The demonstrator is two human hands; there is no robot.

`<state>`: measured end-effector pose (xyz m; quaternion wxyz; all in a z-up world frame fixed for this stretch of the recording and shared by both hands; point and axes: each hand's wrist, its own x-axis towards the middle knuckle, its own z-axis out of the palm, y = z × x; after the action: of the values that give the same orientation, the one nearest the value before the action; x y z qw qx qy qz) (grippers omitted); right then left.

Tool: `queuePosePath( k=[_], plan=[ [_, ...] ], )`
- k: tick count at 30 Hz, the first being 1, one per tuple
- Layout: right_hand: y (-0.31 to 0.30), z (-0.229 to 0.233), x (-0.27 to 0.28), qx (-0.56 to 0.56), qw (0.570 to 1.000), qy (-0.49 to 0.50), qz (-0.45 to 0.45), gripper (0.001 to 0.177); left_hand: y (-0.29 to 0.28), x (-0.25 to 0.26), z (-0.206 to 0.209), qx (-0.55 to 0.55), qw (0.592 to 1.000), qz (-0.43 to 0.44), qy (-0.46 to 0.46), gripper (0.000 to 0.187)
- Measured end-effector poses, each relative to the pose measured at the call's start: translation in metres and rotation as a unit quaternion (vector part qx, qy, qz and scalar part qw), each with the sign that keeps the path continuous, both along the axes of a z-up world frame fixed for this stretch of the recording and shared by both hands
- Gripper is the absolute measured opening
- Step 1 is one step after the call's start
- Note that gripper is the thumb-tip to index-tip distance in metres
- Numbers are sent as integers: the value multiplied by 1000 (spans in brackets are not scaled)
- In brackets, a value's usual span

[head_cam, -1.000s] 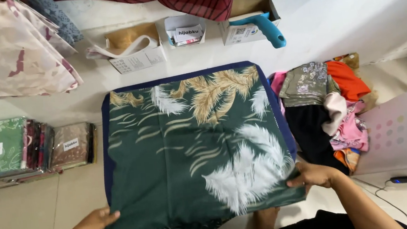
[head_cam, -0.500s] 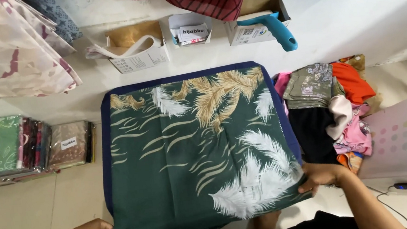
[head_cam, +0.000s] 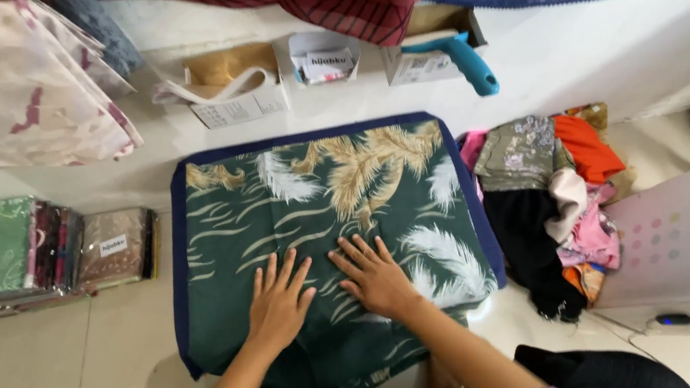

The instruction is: A person unfolds a patterned fabric garment, cleans it with a lint roller, and then folds it neatly on a floor mat.

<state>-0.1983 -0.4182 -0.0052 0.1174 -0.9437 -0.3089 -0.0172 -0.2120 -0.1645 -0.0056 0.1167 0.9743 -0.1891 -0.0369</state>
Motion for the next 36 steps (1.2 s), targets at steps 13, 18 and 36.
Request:
queuePosePath(
  k=[13,18,36],
  plan=[
    [-94,9,39,-27,943,-150,-296,63,53,49,12,118,908,243,-321,53],
    [1,-22,84,-19,988,-150,-37,57,3,89,-14,-21,964,40,-263,53],
    [-110,-51,234,-29,947,-257,-192,53,90,236,-33,42,949,252,-183,62]
  ],
)
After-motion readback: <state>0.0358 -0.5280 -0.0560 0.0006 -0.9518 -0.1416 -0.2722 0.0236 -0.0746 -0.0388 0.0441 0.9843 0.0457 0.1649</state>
